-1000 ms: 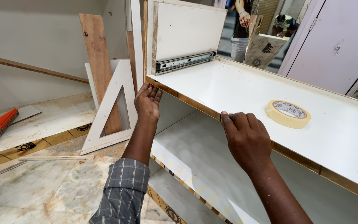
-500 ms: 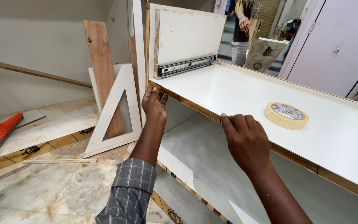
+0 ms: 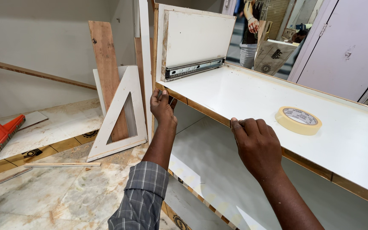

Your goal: The person applies masking tape along the edges of a white cabinet with gold trim. They use both hands to press the tape onto the surface, covering the edges of the shelves and the vertical sides.

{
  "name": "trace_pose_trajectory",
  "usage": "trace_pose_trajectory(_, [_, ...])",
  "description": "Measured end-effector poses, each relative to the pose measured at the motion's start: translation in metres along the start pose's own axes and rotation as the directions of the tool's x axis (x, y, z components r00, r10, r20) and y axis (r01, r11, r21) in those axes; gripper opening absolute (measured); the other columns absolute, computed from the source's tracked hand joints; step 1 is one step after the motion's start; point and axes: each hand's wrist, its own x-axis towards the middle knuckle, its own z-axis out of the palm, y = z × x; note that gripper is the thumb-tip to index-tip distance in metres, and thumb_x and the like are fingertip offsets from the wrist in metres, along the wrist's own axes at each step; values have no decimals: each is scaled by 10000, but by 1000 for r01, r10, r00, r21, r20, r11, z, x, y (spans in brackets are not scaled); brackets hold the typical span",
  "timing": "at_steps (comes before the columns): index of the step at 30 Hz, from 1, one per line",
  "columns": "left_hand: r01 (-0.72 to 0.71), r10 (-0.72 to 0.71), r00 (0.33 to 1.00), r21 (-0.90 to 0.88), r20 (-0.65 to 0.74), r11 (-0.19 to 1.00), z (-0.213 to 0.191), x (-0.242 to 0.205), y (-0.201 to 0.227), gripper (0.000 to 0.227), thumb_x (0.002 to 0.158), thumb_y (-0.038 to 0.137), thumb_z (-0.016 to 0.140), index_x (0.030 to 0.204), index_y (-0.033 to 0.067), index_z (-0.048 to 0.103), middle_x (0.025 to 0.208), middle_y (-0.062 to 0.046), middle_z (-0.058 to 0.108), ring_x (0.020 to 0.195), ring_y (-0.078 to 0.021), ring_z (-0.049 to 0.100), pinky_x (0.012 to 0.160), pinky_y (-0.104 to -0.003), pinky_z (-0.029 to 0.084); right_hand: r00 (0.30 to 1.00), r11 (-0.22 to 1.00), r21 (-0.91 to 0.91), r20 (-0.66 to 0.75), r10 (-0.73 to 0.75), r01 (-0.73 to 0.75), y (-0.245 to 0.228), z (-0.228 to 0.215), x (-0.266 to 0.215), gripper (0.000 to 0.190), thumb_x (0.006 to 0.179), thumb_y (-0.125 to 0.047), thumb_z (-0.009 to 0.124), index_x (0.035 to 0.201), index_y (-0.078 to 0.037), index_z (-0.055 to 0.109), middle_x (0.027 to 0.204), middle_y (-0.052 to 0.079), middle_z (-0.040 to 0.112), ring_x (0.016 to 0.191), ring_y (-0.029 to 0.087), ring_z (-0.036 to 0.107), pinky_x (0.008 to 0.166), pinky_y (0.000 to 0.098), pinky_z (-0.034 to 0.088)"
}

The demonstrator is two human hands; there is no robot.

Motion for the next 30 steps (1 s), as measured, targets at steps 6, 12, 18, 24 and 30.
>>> trace_pose_trajectory(6, [-5, 4, 1000, -30, -13, 1000, 2, 0, -9, 519, 972, 117, 673, 1471, 74, 535, 1107, -47, 693, 973, -135, 696, 837, -341, 619, 1000, 999, -34, 2, -20, 20, 0, 0, 1, 213, 964, -179, 717, 1164, -121, 760, 870, -4, 635, 785, 134, 592, 631, 285, 529])
trace_pose_trajectory(12, [89, -89, 991, 1, -100, 996, 15, -34, -4, 491, 954, 173, 672, 1432, 102, 586, 1084, -37, 721, 877, -131, 706, 724, -292, 621, 1000, 1000, 4, 5, 5, -5, -1, -1, 2, 172, 975, -215, 722, 1109, -115, 764, 843, -1, 626, 766, 141, 582, 615, 300, 513])
trace_pose_trajectory(18, [159, -157, 983, 15, -93, 987, 29, -81, 5, 494, 950, 207, 694, 1418, 82, 598, 1037, -65, 714, 815, -142, 679, 652, -273, 585, 1000, 1000, -1, 16, 9, -9, -2, -3, 4, 176, 979, -209, 715, 1119, -115, 767, 825, -3, 621, 752, 135, 576, 611, 295, 506])
trace_pose_trajectory(24, [173, -169, 984, 83, -59, 981, 34, -117, 4, 490, 960, 230, 681, 1401, 35, 596, 1026, -66, 719, 799, -135, 680, 634, -274, 575, 999, 1000, -5, 24, 21, -21, -4, -7, 5, 189, 963, -185, 718, 1137, -125, 762, 840, -3, 620, 772, 148, 579, 642, 310, 504])
trace_pose_trajectory(30, [160, -162, 987, 104, 4, 982, 41, -154, 4, 454, 996, 180, 640, 1416, 9, 608, 999, -87, 704, 778, -158, 654, 614, -291, 529, 998, 999, -49, 62, 22, -19, -6, -11, 6, 210, 966, -170, 698, 1163, -129, 757, 846, -12, 620, 784, 150, 583, 657, 320, 486])
